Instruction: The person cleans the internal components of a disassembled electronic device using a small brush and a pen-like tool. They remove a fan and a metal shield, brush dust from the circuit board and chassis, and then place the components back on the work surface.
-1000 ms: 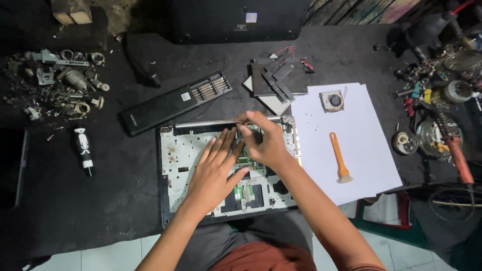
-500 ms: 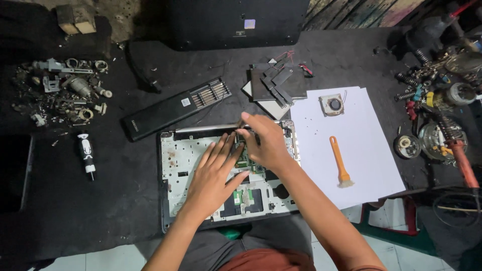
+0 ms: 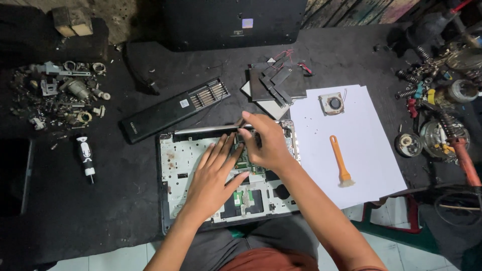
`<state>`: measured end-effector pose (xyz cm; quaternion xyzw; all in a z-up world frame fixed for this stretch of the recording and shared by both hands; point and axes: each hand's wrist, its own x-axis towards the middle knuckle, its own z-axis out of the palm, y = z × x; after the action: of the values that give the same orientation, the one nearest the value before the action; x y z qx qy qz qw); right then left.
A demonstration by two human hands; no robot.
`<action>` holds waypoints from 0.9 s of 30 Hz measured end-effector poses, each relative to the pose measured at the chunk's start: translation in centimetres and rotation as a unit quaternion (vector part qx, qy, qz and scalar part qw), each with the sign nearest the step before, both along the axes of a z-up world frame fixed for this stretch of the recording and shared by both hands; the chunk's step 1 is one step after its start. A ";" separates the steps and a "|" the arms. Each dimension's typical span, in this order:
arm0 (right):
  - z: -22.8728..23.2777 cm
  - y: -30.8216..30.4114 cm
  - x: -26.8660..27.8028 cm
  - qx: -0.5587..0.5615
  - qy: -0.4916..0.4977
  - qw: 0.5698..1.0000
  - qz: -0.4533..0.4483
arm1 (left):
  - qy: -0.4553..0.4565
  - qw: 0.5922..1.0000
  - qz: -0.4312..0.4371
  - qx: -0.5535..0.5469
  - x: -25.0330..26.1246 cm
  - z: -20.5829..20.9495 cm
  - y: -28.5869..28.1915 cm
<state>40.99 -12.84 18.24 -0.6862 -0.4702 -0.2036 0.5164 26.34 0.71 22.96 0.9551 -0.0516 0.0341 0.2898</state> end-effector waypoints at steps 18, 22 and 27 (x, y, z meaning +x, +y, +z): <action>-0.6 -0.3 0.3 -0.043 -0.039 0.997 -0.042 | 0.005 1.000 -0.003 -0.010 -0.2 -0.2 0.0; 0.1 -0.1 -0.1 -0.021 -0.001 0.999 -0.025 | 0.003 1.000 -0.003 -0.001 0.0 -0.2 0.1; 4.5 1.2 -1.1 -0.017 0.020 0.999 -0.029 | -0.003 1.000 -0.001 0.004 0.0 -0.2 0.1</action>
<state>39.86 -11.61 22.74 -0.7122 -0.4434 -0.1968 0.5074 26.34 0.78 22.77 0.9561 -0.0534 0.0361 0.2858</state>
